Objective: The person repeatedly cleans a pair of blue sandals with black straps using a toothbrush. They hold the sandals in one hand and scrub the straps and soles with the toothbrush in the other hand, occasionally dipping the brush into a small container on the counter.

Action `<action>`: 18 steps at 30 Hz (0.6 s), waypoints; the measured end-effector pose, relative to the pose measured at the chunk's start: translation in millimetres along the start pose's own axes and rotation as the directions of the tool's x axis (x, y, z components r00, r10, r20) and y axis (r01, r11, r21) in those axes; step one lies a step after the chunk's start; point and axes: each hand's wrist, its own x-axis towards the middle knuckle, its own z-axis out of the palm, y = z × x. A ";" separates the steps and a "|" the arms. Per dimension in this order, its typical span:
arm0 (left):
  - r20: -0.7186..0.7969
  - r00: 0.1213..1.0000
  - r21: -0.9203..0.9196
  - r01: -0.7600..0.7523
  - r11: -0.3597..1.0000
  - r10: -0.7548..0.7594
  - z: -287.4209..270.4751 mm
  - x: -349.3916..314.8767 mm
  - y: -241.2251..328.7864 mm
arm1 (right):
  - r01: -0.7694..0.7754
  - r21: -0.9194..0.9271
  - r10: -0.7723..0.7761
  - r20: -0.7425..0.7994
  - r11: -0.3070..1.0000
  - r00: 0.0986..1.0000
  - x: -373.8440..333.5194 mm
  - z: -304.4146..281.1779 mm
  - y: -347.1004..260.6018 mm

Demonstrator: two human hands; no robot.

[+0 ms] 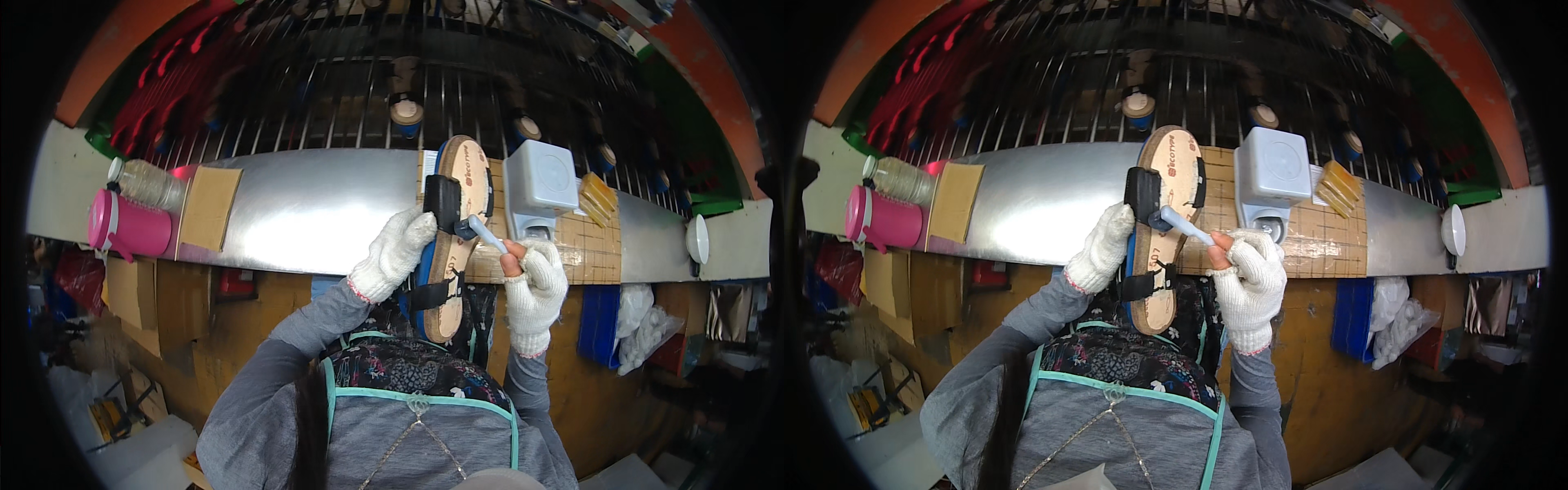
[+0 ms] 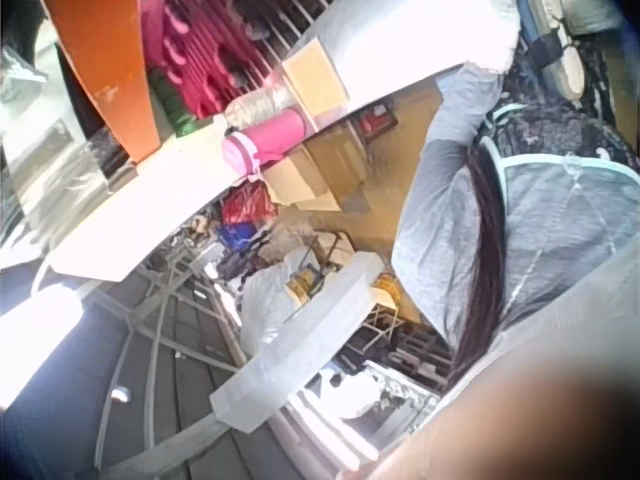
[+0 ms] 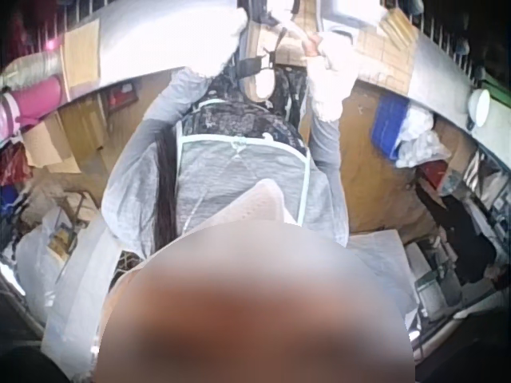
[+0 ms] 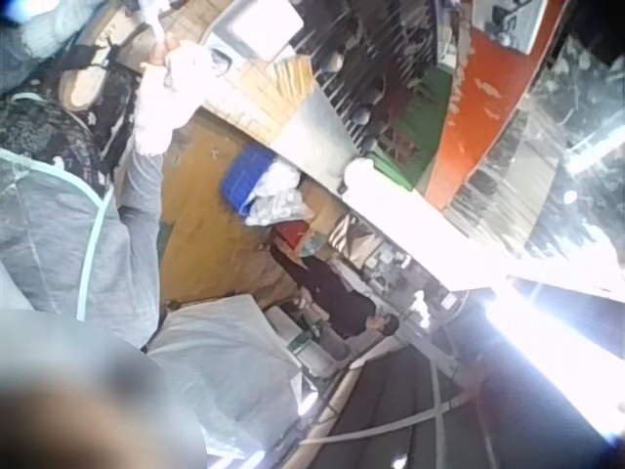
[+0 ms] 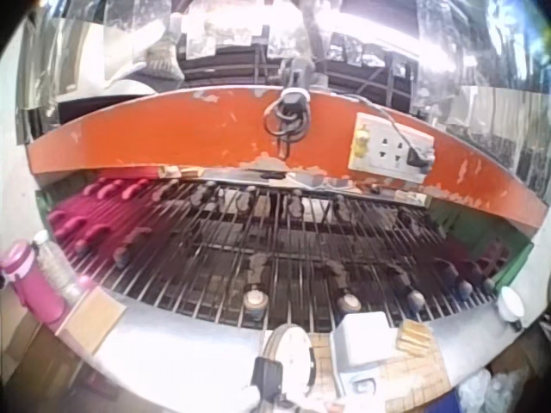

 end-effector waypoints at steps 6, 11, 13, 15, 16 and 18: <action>-0.046 0.999 0.121 -0.013 0.993 0.019 -4.6 -10.5 2.3 | 0.046 -0.013 -0.047 -0.028 0.999 0.999 7.2 19.6 4.5; -0.080 0.996 0.317 -0.008 0.948 0.035 -10.1 -10.7 8.4 | 0.113 -0.146 -0.116 -0.009 0.983 0.993 18.6 22.1 1.8; -0.093 0.994 0.325 -0.022 0.945 0.056 -10.5 -9.7 8.1 | 0.187 -0.173 -0.191 -0.005 0.967 0.982 24.7 23.6 1.4; -0.086 0.996 0.331 -0.003 0.943 0.033 -11.2 -9.3 7.8 | 0.214 -0.195 -0.223 -0.021 0.957 0.975 30.1 24.5 1.8; -0.092 0.996 0.338 0.015 0.941 0.017 -12.1 -10.0 8.2 | 0.215 -0.202 -0.224 -0.019 0.956 0.975 31.7 24.5 1.6; -0.074 0.997 0.330 -0.001 0.944 0.027 -13.1 -9.8 9.2 | 0.227 -0.182 -0.234 -0.022 0.957 0.972 35.3 22.2 2.3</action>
